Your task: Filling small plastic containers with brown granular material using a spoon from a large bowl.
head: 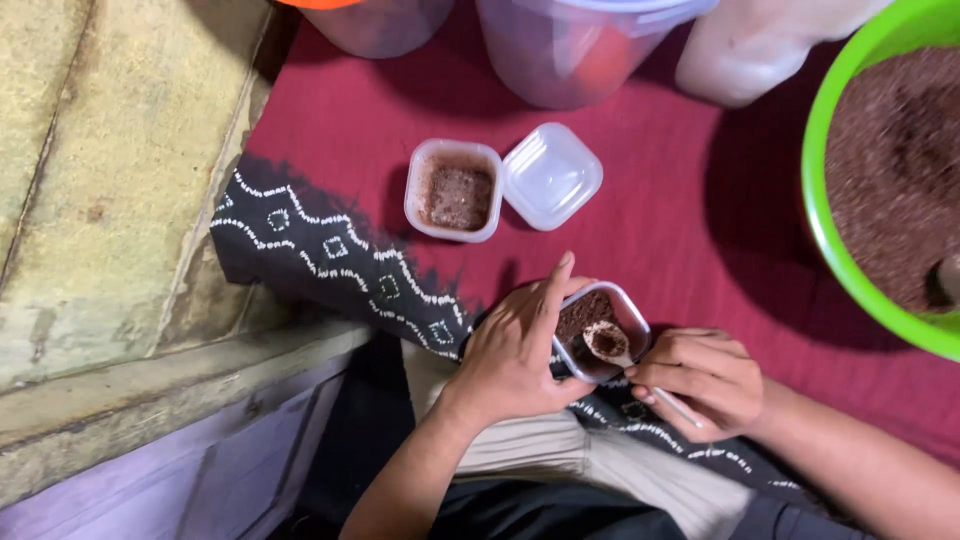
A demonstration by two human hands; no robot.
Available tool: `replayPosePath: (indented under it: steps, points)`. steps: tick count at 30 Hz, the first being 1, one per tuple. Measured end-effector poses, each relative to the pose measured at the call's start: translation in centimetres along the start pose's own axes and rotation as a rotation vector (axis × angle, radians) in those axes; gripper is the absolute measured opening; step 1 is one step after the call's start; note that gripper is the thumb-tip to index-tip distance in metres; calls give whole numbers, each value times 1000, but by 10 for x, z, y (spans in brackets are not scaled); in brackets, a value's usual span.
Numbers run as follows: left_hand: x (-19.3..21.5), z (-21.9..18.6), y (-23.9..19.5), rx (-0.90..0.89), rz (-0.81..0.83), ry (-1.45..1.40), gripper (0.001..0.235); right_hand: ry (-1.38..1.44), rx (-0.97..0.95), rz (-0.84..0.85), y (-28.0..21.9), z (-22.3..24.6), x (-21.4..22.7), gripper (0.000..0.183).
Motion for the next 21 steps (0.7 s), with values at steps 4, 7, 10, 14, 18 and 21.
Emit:
replayPosePath:
  steps: [4, 7, 10, 14, 18, 21]
  points:
    - [5, -3, 0, -16, -28, 26, 121, -4, -58, -3, -4, -6, 1, 11]
    - [9, -8, 0, -30, -36, 23, 121, -5, -67, -14, -3, -6, 2, 11]
    - [11, -11, 1, -38, -43, 10, 118, -7, -57, -39, -2, -5, 4, 11]
    - [11, -9, 2, 1, -48, -4, 114, 11, -34, -62, -2, -3, 5, 11]
    - [8, -5, 0, 44, -5, -3, 118, 8, -17, -62, -2, 1, 6, 11]
    - [12, -7, 0, 9, -19, -53, 116, 12, -45, -57, -1, -4, 6, 12]
Point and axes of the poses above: each hand's wrist, its own y-axis towards the middle knuckle, its own x-axis out of the back of the hand, z = x × y, the point moved 10 cm from there along y, towards the middle knuckle, and after that the axes turned 11 degrees about x, right-handed, at the moved point
